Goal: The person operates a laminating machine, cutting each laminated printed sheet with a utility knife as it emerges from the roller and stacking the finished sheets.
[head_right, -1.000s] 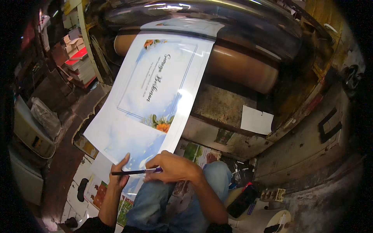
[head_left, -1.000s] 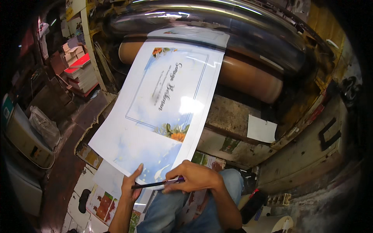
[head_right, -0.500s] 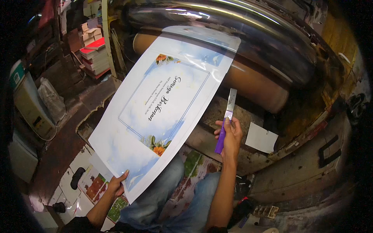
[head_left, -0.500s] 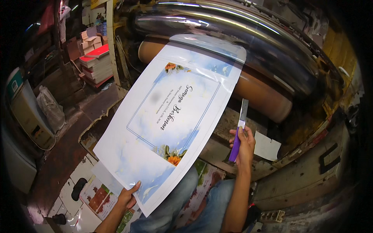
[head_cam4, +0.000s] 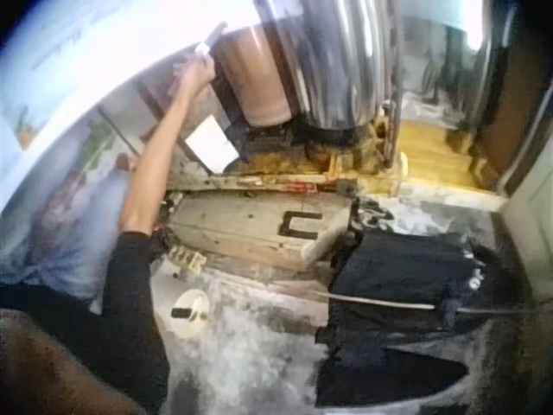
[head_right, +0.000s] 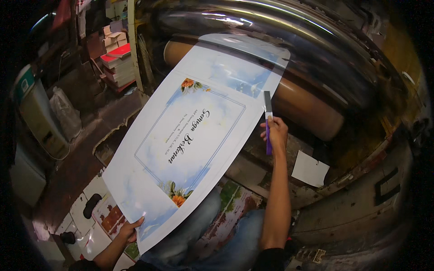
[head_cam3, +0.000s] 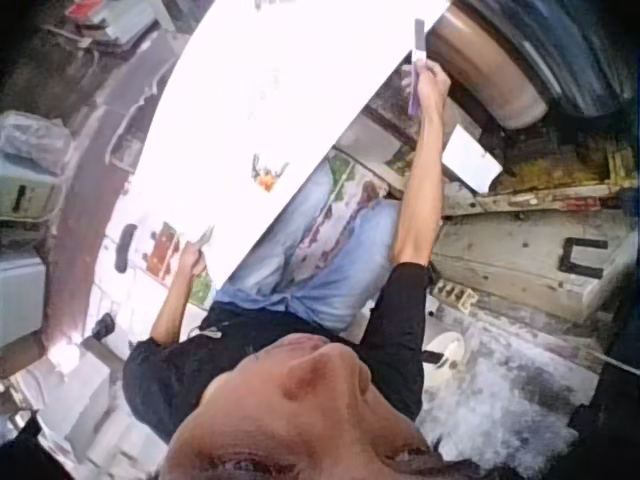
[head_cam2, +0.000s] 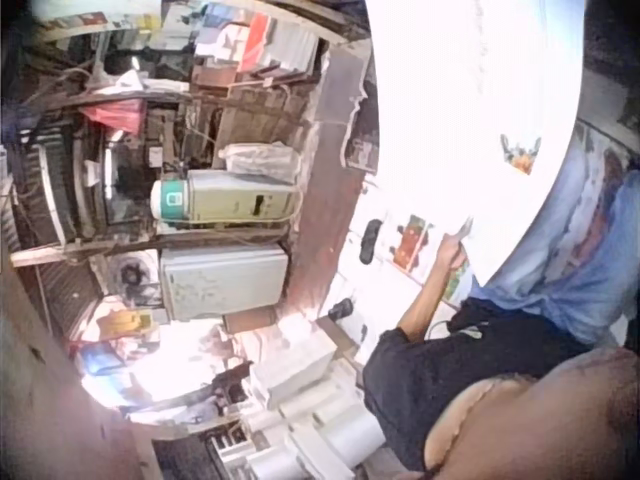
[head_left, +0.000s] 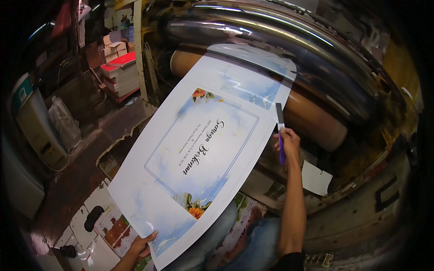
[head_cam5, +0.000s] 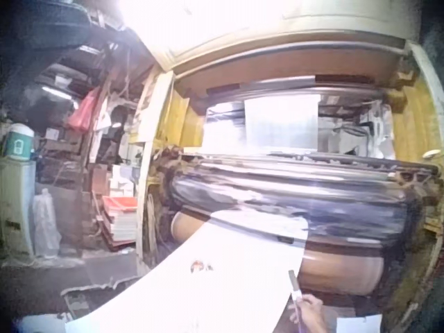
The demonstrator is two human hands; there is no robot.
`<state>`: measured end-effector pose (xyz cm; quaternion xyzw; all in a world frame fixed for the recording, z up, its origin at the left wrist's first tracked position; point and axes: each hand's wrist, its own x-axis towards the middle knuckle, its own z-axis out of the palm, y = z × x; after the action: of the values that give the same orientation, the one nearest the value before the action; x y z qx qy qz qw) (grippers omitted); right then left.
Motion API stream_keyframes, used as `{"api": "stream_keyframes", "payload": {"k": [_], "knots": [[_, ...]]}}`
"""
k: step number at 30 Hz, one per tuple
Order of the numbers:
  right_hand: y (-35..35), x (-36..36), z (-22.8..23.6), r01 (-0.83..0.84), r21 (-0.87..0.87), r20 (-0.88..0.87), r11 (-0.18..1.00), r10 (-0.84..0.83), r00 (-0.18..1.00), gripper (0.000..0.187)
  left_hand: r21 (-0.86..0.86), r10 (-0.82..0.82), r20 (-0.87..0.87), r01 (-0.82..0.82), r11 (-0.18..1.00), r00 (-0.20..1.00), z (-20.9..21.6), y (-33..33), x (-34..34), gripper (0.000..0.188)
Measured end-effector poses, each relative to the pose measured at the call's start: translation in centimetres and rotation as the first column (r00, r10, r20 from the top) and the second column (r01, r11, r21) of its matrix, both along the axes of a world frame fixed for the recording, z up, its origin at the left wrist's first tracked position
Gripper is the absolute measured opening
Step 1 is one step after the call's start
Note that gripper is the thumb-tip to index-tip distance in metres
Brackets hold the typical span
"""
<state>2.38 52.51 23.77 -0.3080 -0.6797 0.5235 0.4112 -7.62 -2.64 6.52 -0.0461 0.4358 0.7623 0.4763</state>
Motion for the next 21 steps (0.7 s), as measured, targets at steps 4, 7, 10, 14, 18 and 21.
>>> {"api": "stream_keyframes", "payload": {"k": [4,7,10,14,18,21], "knots": [[-2.2,0.2,-0.6,-0.052,0.041,0.044,0.998,0.051,0.998,0.029,-0.023,-0.027,0.071,0.029,0.999,0.997,0.5,-1.9,0.4,0.055],[-2.7,0.4,0.8,0.291,0.602,0.019,0.743,-0.378,0.926,0.019,-0.042,-0.022,0.033,0.023,0.999,0.999,0.4,-2.6,1.3,0.054],[-2.6,0.3,3.2,0.216,0.829,0.066,0.515,-0.474,0.878,0.038,-0.101,-0.045,0.096,0.055,0.993,0.994,0.1,-3.3,1.9,0.056],[0.0,0.2,5.3,-0.017,0.875,0.266,0.483,-0.452,0.852,0.042,-0.147,-0.040,0.115,0.057,0.988,0.992,-0.4,-4.2,2.7,0.059],[1.2,0.2,8.2,-0.056,0.955,0.120,0.291,-0.206,0.971,0.045,-0.202,-0.004,0.070,0.018,0.979,0.998,-3.1,-5.4,3.1,0.061],[2.9,-0.2,7.2,-0.095,0.784,0.065,0.613,0.071,0.995,0.031,-0.163,0.024,0.013,-0.022,0.986,1.000,-4.9,-5.5,2.9,0.060]]}}
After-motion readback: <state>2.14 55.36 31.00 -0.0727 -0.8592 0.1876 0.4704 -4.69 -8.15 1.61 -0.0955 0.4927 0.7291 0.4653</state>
